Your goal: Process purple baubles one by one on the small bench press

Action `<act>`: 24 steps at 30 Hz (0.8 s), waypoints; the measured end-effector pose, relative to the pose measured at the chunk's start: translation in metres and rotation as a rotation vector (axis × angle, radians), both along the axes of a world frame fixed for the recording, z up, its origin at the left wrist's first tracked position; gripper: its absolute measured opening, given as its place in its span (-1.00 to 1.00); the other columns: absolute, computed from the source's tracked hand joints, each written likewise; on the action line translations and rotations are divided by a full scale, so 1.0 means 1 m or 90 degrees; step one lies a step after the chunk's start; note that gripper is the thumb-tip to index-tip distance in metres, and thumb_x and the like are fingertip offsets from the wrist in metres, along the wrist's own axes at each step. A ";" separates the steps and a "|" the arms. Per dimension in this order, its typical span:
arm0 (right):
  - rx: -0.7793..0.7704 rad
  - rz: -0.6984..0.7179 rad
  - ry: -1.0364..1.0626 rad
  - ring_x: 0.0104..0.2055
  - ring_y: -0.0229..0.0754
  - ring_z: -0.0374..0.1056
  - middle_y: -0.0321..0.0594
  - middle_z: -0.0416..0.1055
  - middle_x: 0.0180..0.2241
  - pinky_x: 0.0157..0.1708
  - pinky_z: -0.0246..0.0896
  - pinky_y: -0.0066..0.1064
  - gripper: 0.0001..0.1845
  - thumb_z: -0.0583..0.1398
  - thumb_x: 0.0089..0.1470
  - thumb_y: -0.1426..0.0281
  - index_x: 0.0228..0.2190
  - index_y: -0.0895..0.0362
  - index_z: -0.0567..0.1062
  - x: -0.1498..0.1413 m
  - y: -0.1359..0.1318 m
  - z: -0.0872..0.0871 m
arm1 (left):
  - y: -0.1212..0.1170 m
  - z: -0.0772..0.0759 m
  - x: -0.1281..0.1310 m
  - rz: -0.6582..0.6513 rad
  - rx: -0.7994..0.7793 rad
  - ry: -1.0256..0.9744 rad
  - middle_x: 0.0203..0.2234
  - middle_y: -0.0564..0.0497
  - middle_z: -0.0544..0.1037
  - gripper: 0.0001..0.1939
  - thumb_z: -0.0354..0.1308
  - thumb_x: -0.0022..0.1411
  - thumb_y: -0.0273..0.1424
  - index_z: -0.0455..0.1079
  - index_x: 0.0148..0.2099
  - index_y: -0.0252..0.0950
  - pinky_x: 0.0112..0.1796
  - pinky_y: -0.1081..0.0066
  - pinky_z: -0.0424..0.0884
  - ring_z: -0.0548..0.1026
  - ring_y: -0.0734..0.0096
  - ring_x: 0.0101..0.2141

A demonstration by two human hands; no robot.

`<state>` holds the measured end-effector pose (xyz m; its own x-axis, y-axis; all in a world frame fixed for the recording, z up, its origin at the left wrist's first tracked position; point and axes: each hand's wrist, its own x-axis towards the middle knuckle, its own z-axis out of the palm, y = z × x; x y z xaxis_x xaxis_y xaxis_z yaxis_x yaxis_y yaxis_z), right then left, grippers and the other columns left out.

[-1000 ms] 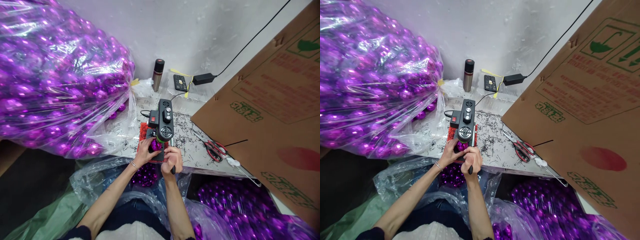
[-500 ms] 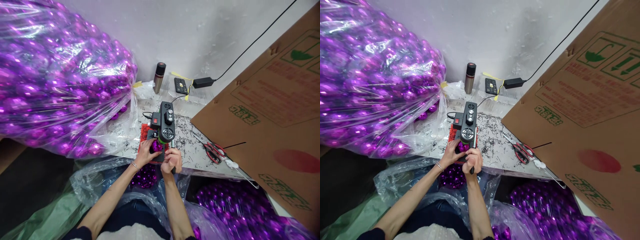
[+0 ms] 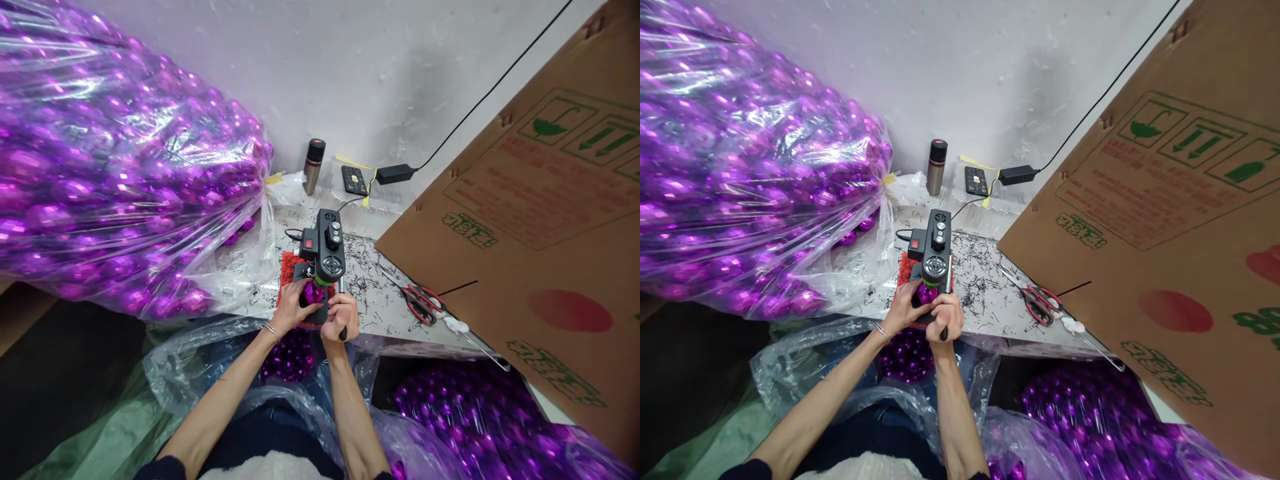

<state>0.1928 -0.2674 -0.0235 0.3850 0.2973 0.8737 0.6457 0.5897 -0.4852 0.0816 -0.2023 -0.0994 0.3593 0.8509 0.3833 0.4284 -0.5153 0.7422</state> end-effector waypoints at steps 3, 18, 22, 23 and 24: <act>-0.089 0.015 0.047 -0.40 -0.27 0.41 -0.33 0.41 -0.47 -0.36 0.25 -0.36 -0.58 0.01 0.41 0.44 -0.53 0.07 0.35 0.000 -0.007 0.032 | -0.006 0.004 -0.002 -0.002 -0.022 -0.021 0.09 -0.23 0.64 -0.37 0.46 0.21 -0.17 0.42 0.25 -0.23 0.15 -0.03 0.48 0.61 -0.06 0.11; -0.101 0.005 0.012 -0.39 -0.22 0.43 -0.36 0.31 -0.56 -0.33 0.26 -0.33 -0.56 0.00 0.43 0.43 -0.53 0.05 0.32 -0.003 -0.011 0.040 | 0.087 0.081 -0.106 0.331 -0.088 0.110 0.34 -0.54 0.33 -0.45 -0.01 0.39 -0.45 0.31 0.35 -0.58 0.40 -0.29 0.09 0.22 -0.37 0.41; -0.085 0.006 0.016 -0.39 -0.22 0.44 -0.37 0.30 -0.57 -0.35 0.26 -0.34 -0.57 0.01 0.42 0.45 -0.53 0.05 0.32 -0.003 -0.010 0.040 | 0.132 0.092 -0.117 0.349 -0.109 0.331 0.39 -0.54 0.28 -0.39 0.09 0.26 -0.57 0.32 0.36 -0.51 0.25 -0.34 0.29 0.19 -0.48 0.38; -0.083 0.009 0.019 -0.39 -0.23 0.44 -0.38 0.29 -0.57 -0.35 0.26 -0.34 -0.57 0.01 0.41 0.46 -0.53 0.05 0.32 -0.003 -0.010 0.040 | 0.136 0.092 -0.118 0.345 -0.103 0.355 0.40 -0.52 0.27 -0.38 0.09 0.24 -0.59 0.33 0.36 -0.47 0.22 -0.33 0.33 0.17 -0.49 0.39; -0.083 0.012 0.020 -0.38 -0.23 0.45 -0.38 0.29 -0.57 -0.34 0.27 -0.35 -0.58 0.01 0.41 0.46 -0.53 0.05 0.32 -0.003 -0.010 0.040 | 0.138 0.091 -0.119 0.344 -0.100 0.367 0.40 -0.51 0.27 -0.38 0.09 0.24 -0.60 0.34 0.35 -0.44 0.19 -0.33 0.35 0.17 -0.50 0.39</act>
